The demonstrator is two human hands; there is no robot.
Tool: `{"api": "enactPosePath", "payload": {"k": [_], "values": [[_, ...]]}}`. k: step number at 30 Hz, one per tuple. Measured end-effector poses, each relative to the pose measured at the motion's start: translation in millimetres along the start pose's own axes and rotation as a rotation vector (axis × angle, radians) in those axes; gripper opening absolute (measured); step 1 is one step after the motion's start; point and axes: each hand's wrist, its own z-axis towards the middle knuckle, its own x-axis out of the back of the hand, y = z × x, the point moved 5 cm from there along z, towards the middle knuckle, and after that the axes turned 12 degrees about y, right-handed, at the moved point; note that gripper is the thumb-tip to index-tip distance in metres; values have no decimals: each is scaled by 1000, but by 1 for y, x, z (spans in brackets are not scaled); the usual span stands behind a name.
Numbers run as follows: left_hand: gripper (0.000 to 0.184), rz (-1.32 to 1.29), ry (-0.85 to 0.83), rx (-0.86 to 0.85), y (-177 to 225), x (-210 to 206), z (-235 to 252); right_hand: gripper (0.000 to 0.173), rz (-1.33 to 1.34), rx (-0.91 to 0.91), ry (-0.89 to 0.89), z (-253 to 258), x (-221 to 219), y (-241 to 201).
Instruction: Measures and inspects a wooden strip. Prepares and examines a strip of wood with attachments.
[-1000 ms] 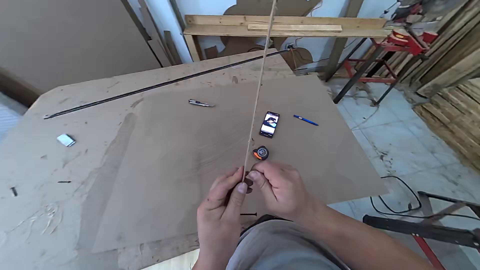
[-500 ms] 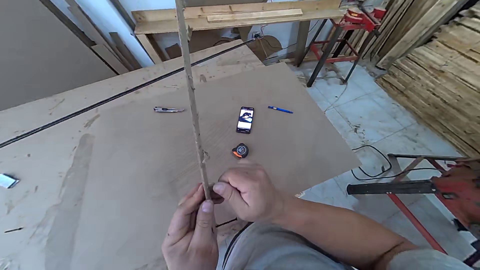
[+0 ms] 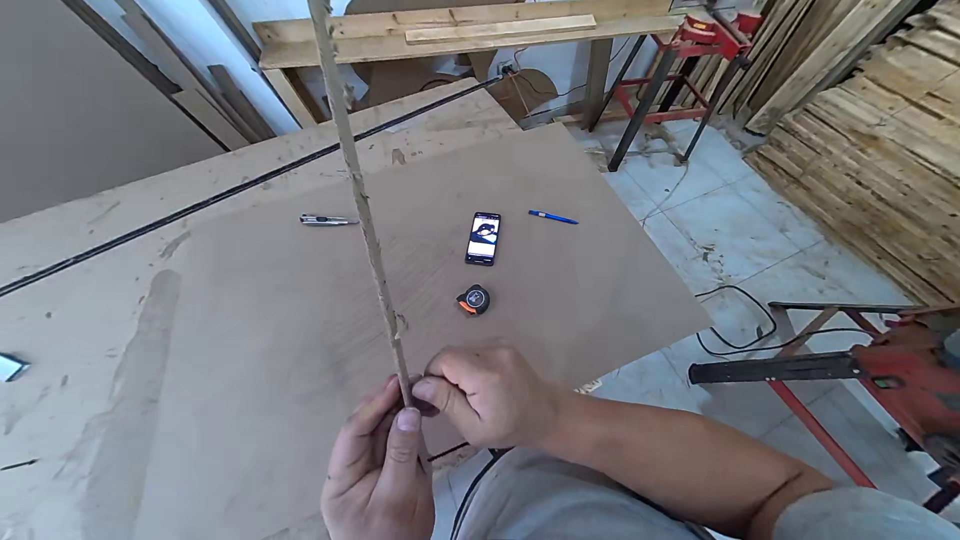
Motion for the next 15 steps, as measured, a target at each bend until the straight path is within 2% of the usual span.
{"api": "enactPosePath", "payload": {"k": [3, 4, 5, 6, 9, 11, 12, 13, 14, 15], "values": [[24, 15, -25, -39, -3, 3, -4, 47, 456, -768, -155, -7, -11, 3], [25, 11, -38, -48, -3, 4, -5, 50, 525, -881, -207, -8, -13, 3], [26, 10, -48, -50, -3, 5, -6, 51, 500, -883, -243, -6, -12, 4], [26, 10, -48, -48, -3, 6, -7, 50, 395, -788, -248, -4, -9, 5], [23, 12, -20, -41, -1, 6, -7, 30, 50, -178, -136, -1, 0, 2], [21, -4, -9, -26, 1, 4, -8, 27, -42, 85, -57, -3, 1, -3], [21, -11, -16, -18, 2, 3, -9, 29, -47, 115, -26, -5, 1, -4], [21, -20, -25, -10, 2, 2, -9, 33, -23, 64, -10, -6, 0, -3], [22, -30, -34, -3, 2, 1, -10, 39, 27, -79, -24, -7, -1, -1], [22, -39, -38, 4, 0, 1, -10, 45, 101, -297, -76, -7, -4, 1]]}}
